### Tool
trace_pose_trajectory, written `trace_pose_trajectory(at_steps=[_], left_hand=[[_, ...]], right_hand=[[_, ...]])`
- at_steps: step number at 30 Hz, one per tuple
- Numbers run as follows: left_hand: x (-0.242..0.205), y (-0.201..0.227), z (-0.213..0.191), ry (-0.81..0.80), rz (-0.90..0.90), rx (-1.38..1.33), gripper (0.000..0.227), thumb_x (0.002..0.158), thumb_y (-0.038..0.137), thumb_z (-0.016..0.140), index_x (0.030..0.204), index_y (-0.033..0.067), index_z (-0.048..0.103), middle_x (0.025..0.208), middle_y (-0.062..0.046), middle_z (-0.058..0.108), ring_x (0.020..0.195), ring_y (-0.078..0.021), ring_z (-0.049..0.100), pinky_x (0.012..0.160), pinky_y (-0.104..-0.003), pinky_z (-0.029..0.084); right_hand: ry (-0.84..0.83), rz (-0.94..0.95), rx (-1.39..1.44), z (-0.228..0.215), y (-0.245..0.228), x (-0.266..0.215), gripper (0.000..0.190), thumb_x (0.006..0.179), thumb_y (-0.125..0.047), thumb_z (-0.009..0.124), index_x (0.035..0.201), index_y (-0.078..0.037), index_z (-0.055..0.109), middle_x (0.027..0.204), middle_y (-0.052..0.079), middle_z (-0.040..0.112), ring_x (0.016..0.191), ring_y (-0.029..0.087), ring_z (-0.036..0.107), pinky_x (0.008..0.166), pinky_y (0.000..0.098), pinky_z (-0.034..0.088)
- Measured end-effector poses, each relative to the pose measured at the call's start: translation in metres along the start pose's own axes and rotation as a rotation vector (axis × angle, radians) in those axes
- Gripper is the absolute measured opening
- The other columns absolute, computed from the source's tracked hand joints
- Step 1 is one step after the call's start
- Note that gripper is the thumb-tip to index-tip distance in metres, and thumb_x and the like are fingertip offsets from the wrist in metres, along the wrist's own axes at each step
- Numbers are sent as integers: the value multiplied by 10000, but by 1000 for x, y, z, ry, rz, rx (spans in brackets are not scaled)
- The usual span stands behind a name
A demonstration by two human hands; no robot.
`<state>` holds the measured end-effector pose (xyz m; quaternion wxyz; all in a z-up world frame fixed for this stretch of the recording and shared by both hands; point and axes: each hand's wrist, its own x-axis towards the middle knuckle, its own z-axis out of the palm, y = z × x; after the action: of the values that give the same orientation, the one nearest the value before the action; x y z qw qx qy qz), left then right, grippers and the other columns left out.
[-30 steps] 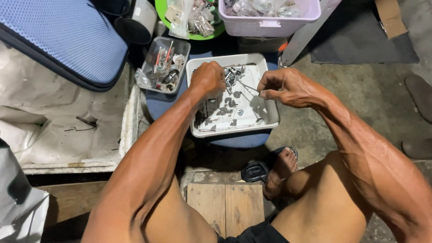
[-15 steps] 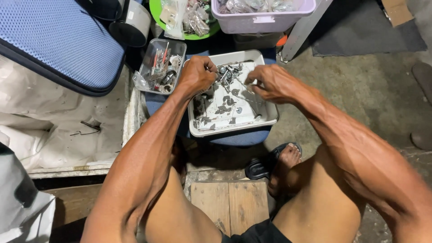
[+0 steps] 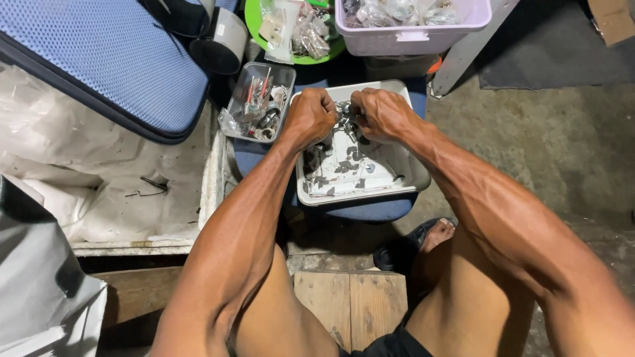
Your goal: Sorting and inspecting small metal components in a white tray
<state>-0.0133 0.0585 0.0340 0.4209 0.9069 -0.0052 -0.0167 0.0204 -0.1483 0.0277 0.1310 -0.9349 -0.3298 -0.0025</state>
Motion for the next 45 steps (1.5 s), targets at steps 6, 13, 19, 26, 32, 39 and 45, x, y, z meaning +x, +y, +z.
trace_pose_trajectory(at_steps=[6, 13, 19, 26, 32, 39, 45], left_hand=[[0, -2, 0, -81, 43, -14, 114, 788, 82, 677, 815, 133, 775, 821, -142, 762, 898, -370, 753, 822, -497, 585], [-25, 43, -12, -165, 300, 48, 271, 935, 91, 681, 1168, -47, 688, 1039, -301, 729, 1055, -464, 715, 937, -592, 574], [-20, 47, -5, -136, 420, -186, 102, 894, 157, 653, 848, 89, 713, 747, -112, 733, 790, -314, 729, 771, -473, 566], [-25, 56, -5, -165, 425, -277, 127, 903, 171, 702, 962, 59, 716, 807, -145, 738, 832, -321, 725, 783, -480, 564], [-25, 60, -8, -253, 317, -120, 188, 972, 150, 686, 789, 124, 720, 739, -2, 707, 637, -125, 627, 587, -299, 516], [-24, 49, -1, -262, 430, -44, 130, 874, 107, 708, 777, 118, 795, 642, -90, 732, 646, -263, 716, 704, -401, 567], [-26, 38, 3, -284, 434, 57, 141, 894, 85, 694, 810, 120, 801, 674, -104, 744, 648, -275, 727, 715, -408, 582]], right_hand=[[56, 116, 463, -29, -10, -6, 187, 822, -108, 758, 1006, -116, 730, 791, 113, 702, 773, 295, 714, 646, 462, 567], [39, 313, 1150, -93, -43, -42, 234, 869, 5, 673, 1099, 8, 715, 820, 80, 626, 754, 114, 640, 652, 220, 568], [108, 377, 1416, -93, -34, -48, 213, 898, 11, 642, 1107, 5, 681, 850, 87, 646, 756, 152, 712, 717, 270, 616], [170, 385, 1526, -96, -36, -53, 206, 911, -5, 628, 1115, -21, 655, 854, 112, 671, 740, 178, 723, 713, 298, 625], [156, 208, 902, -116, -47, -61, 67, 1001, -136, 661, 990, -73, 642, 878, 35, 622, 712, 127, 550, 654, 247, 480], [126, 79, 564, -95, -25, -62, 126, 852, -52, 705, 974, -17, 708, 641, 131, 588, 565, 212, 558, 513, 366, 465], [16, 142, 850, -97, -40, -66, 158, 838, 25, 662, 989, 32, 708, 708, 151, 660, 604, 170, 617, 553, 304, 539]])
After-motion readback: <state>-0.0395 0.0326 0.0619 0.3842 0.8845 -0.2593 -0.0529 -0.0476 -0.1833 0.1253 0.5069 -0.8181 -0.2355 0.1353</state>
